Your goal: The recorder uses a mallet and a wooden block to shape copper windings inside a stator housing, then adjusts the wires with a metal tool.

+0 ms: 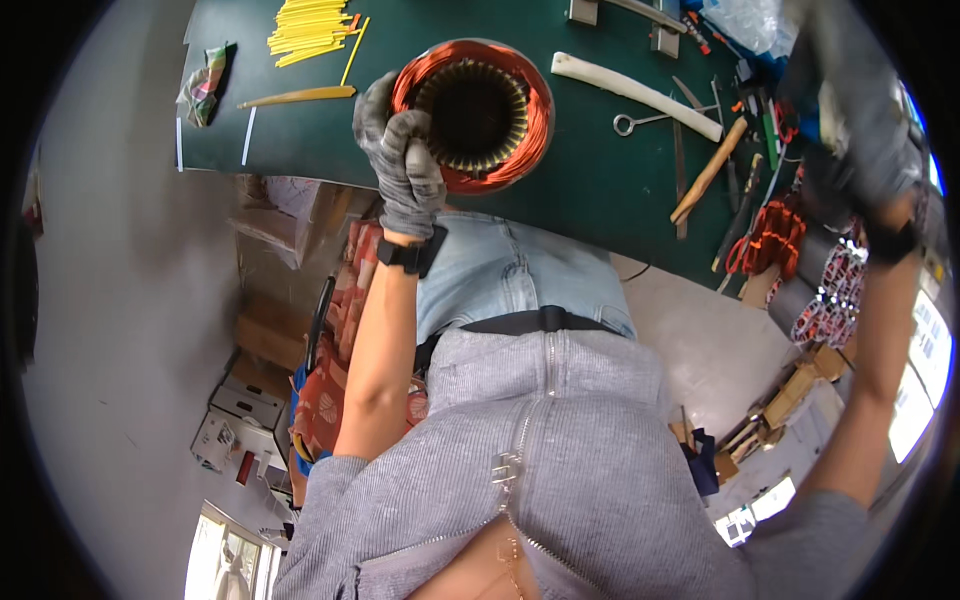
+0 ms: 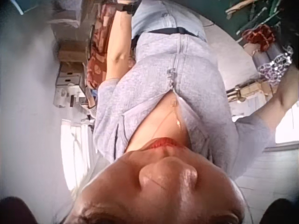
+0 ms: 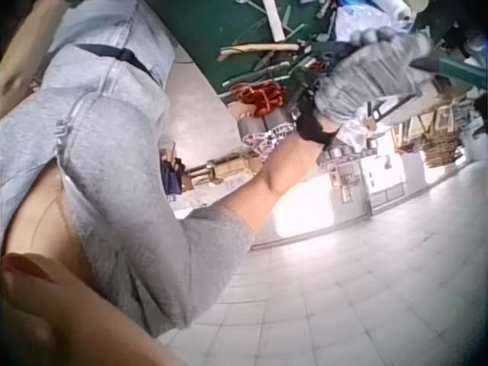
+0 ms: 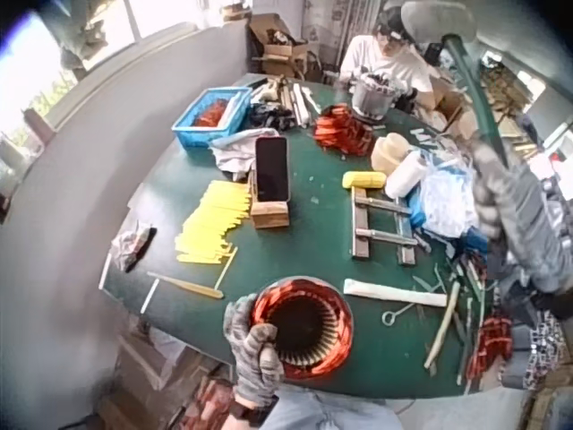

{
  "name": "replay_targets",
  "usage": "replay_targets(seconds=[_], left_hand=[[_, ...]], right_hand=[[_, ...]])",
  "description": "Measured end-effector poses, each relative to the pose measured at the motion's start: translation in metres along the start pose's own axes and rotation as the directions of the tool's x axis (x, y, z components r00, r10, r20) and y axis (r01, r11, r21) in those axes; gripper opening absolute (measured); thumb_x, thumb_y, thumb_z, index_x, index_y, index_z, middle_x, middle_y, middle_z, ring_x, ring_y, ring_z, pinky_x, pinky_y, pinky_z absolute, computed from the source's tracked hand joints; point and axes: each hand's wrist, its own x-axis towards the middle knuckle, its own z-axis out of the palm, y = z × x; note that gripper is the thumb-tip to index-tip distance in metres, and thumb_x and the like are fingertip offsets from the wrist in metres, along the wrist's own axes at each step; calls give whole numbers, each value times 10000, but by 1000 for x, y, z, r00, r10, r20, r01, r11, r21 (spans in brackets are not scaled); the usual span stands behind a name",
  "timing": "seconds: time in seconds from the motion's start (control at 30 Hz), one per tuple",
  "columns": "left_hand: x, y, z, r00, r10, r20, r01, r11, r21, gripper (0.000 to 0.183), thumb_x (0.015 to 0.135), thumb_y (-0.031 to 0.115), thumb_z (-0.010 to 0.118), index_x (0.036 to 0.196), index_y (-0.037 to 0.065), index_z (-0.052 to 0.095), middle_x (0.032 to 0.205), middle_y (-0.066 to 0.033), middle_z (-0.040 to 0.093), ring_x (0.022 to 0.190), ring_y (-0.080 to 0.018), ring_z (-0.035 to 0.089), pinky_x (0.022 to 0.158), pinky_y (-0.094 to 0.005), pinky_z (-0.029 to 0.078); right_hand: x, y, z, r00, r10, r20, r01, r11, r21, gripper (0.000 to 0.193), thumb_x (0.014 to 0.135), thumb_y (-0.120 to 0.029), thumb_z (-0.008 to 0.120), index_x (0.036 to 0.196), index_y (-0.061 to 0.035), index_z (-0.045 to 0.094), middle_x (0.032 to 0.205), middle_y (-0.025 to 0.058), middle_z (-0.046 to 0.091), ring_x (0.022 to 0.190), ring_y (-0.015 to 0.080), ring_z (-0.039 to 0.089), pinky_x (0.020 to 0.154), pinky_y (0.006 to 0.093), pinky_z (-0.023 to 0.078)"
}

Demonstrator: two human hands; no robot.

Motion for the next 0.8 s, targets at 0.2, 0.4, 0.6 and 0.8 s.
replay_targets(seconds=[0.2, 0.4, 0.6, 0.8], left_hand=[[28, -7, 13, 988, 44, 149, -26, 993, -116, 285, 826, 333, 434, 839, 145, 647, 1208, -156, 532, 1206, -354, 378, 1050, -496, 208], [4, 15, 37, 995, -68, 68, 75, 991, -108, 222, 822, 242, 398, 798, 122, 582, 1234, -148, 523, 1217, -349, 366, 1057, -487, 205], [10, -19, -11, 986, 49, 157, -53, 998, 23, 232, 808, 289, 432, 811, 120, 591, 1183, -151, 557, 1181, -353, 393, 1059, -496, 180], [-1, 0, 10, 998, -52, 26, 54, 996, -74, 230, 811, 254, 400, 839, 112, 578, 1139, -162, 558, 1059, -361, 501, 937, -473, 370]], right_hand=[[-55, -86, 61, 472, 540, 697, -243, 840, -486, 531, 889, -373, 471, 1289, -25, 456, 1286, 161, 489, 1193, 224, 465, 1019, 345, 351], [-71, -43, -31, 988, 39, -148, -20, 992, 128, 361, 889, -140, 503, 1217, 10, 485, 1142, 127, 556, 1034, 152, 546, 855, 266, 464], [-78, -82, 115, 564, 523, 640, -87, 808, -583, 517, 841, -256, 628, 1281, -31, 475, 1138, 133, 586, 1059, 244, 569, 949, 371, 434], [-38, -16, 21, 931, 225, 289, -107, 922, -373, 467, 899, -231, 534, 1298, -9, 437, 1202, 126, 549, 1068, 190, 550, 938, 300, 426]])
